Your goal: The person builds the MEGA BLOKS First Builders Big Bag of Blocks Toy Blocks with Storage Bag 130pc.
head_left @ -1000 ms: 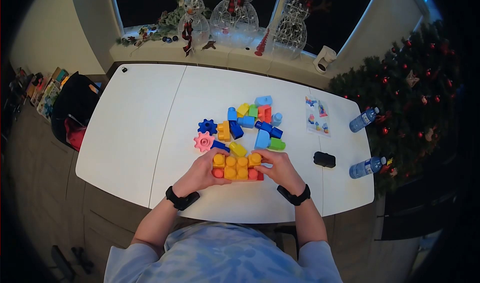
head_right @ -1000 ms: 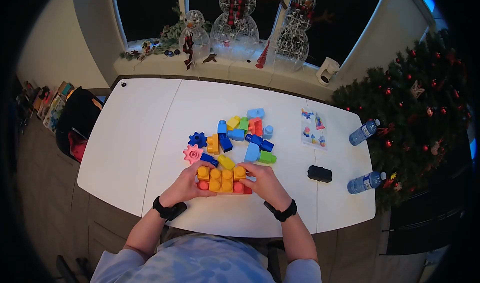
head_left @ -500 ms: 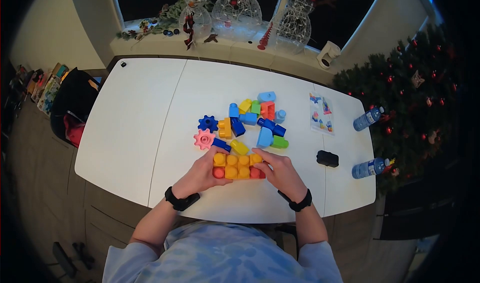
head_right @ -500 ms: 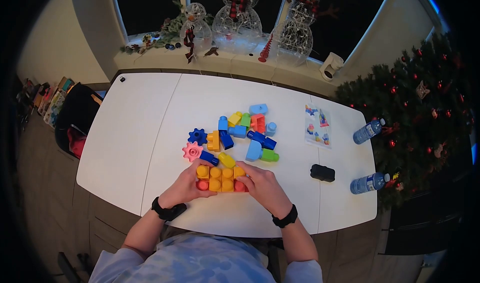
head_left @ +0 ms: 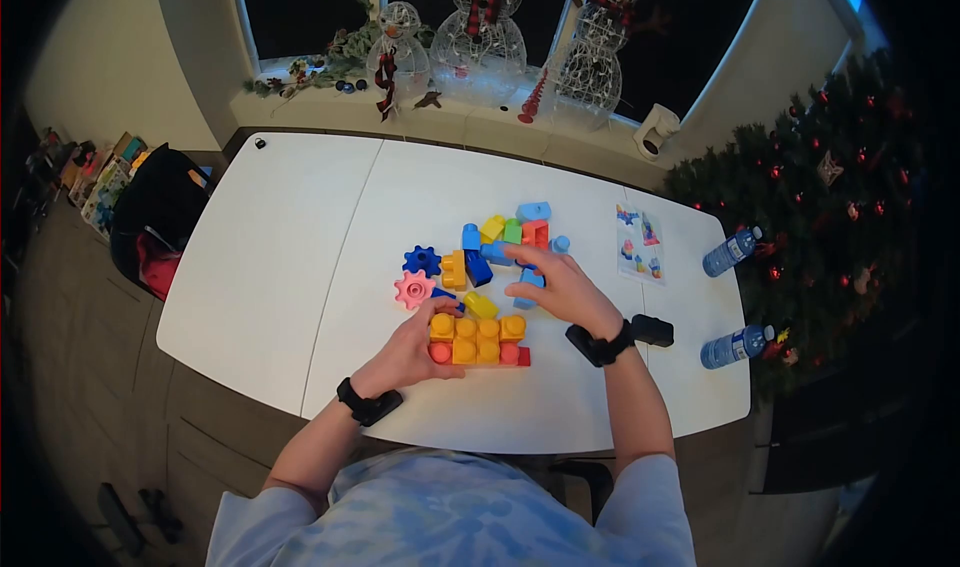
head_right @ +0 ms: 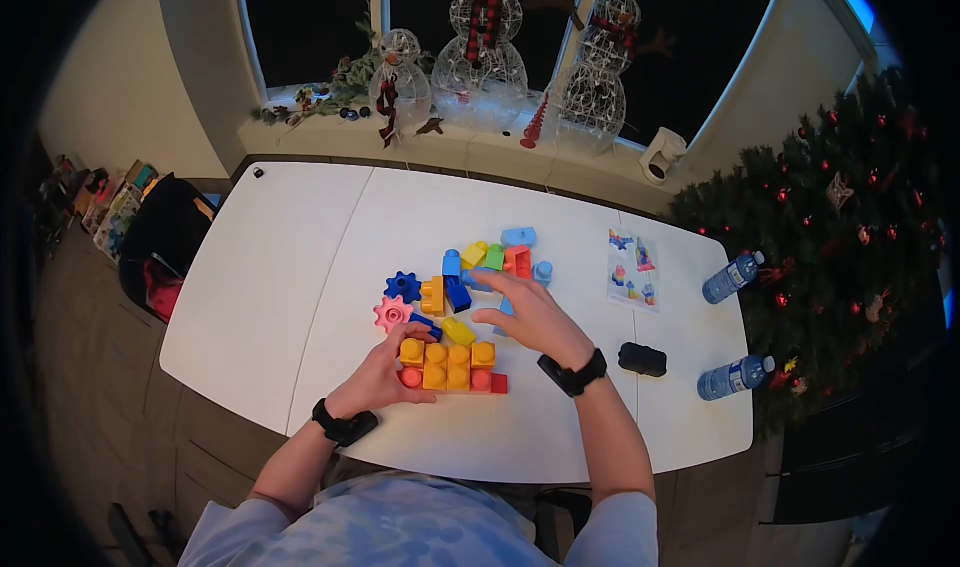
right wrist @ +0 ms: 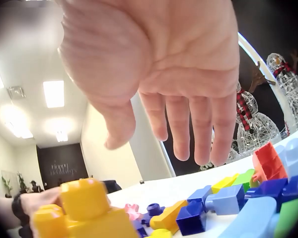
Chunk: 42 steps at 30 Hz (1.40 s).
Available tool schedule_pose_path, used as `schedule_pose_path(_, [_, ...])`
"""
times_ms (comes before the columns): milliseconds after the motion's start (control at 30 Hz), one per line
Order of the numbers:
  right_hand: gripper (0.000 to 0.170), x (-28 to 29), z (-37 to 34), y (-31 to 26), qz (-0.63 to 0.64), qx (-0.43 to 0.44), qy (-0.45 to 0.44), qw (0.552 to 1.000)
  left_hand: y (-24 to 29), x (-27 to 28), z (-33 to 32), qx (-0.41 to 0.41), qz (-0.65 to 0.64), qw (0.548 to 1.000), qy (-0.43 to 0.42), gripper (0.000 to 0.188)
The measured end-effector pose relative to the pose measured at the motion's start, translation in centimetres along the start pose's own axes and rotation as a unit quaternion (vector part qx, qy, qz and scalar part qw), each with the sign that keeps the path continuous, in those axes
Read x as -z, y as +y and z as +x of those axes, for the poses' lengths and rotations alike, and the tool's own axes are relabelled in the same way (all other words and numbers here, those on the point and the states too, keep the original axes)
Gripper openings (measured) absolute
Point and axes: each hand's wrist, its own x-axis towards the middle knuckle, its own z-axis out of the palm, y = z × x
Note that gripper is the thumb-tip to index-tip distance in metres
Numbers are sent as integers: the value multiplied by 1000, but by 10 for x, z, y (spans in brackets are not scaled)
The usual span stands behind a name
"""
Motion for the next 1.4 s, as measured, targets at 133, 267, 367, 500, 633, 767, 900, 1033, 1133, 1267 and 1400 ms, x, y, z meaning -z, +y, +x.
schedule_pose_path(133, [58, -27, 59, 23, -80, 49, -69, 993, 1, -1, 0, 24, 8, 1000, 0, 90])
schedule_pose_path(267, [66, -56, 101, 39, -133, 104, -115, 979, -2, -1, -2, 39, -2, 999, 6, 86])
schedule_pose_path(367, [68, -70, 117, 38, -202, 82, -186, 958, -1, 0, -1, 53, 0, 999, 7, 86])
schedule_pose_path(500, [65, -78, 120, 39, -246, 96, -196, 944, 2, 1, 1, 65, -13, 998, 3, 85])
schedule_pose_path(633, [62, -75, 116, 38, -248, 96, -167, 950, 3, 2, 1, 68, -18, 997, -1, 84])
schedule_pose_path(767, [61, -37, 98, 10, -120, 55, -77, 988, -4, 0, -1, 55, -33, 998, 7, 84])
schedule_pose_path(900, [60, -13, 53, -35, -88, -3, -75, 993, -12, -2, -2, 51, -32, 998, 17, 83])
schedule_pose_path(1033, [54, -29, 23, -43, -114, -24, -49, 992, -11, -2, -1, 57, -36, 998, 9, 83])
schedule_pose_path(1133, [49, -35, 12, -50, -104, -43, -27, 993, -7, -1, -1, 60, -14, 998, 2, 83])
schedule_pose_path(1267, [44, -44, 4, -47, -99, -21, -35, 994, -6, 0, -1, 57, -15, 998, 8, 82])
schedule_pose_path(1400, [34, -36, -6, -46, -136, 37, -70, 987, -7, 0, -1, 56, -15, 998, 8, 80])
